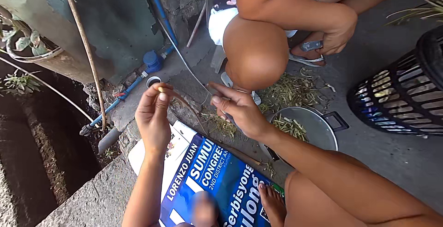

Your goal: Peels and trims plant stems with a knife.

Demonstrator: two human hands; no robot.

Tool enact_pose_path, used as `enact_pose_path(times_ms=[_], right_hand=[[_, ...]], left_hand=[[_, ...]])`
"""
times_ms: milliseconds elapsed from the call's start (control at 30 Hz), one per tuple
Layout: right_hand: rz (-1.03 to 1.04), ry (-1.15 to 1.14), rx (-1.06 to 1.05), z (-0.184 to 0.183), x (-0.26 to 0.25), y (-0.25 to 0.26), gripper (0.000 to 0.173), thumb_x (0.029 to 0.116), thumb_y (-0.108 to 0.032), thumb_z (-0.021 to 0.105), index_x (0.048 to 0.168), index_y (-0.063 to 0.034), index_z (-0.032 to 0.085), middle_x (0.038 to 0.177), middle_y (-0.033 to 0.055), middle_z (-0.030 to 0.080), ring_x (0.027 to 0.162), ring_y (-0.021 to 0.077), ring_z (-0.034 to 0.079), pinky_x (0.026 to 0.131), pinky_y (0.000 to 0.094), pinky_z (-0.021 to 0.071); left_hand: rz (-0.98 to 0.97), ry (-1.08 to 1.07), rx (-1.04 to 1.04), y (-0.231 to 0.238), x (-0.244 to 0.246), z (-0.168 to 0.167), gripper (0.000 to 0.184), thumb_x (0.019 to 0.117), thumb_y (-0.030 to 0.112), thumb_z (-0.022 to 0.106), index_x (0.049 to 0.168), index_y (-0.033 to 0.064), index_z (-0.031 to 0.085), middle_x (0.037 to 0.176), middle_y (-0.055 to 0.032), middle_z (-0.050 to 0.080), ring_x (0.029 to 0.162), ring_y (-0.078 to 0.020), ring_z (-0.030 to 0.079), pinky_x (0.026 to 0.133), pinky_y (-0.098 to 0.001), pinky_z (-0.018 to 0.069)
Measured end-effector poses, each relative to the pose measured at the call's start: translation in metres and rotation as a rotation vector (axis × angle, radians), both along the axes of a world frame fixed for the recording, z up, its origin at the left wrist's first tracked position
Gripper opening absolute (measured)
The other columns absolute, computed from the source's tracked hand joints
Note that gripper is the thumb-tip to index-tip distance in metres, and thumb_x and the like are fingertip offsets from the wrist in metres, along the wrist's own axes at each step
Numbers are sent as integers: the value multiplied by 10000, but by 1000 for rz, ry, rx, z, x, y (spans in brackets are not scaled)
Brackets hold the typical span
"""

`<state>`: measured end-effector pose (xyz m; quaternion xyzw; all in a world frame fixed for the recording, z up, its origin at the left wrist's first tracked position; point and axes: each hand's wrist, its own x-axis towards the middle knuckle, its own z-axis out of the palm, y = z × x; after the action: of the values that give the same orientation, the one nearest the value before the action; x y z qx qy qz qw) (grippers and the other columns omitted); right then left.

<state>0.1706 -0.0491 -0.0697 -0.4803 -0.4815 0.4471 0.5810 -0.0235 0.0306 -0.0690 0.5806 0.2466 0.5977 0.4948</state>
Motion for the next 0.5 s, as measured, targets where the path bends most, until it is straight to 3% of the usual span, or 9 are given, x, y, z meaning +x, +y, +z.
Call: enact_pose_path(times_ms=[100, 200, 500], right_hand=[[75, -4, 183, 26, -11, -10, 465, 1016, -118, 594, 1468, -19, 538, 1044, 17, 665, 715, 4, 558, 624, 145, 485], [129, 2, 242, 37, -19, -16, 474, 987, -66, 637, 1446, 11, 553, 1119, 54, 659, 819, 21, 611, 718, 159, 542], [159, -11, 247, 40, -26, -21, 444, 984, -82, 655, 1418, -7, 597, 1115, 46, 654, 870, 20, 611, 762, 146, 536]], left_hand=[[-42, 4, 19, -6, 12, -1, 214, 1047, 66, 532, 1183, 111, 691, 1106, 33, 719, 1014, -94, 686, 942, -306, 571], [-40, 25, 61, -13, 17, 0, 200, 1039, 70, 562, 1166, 111, 711, 1094, 30, 741, 999, -86, 704, 915, -302, 589], [-25, 37, 181, -25, 19, 5, 252, 1010, 8, 561, 1170, 101, 731, 1153, 21, 742, 1053, -82, 698, 928, -275, 578]])
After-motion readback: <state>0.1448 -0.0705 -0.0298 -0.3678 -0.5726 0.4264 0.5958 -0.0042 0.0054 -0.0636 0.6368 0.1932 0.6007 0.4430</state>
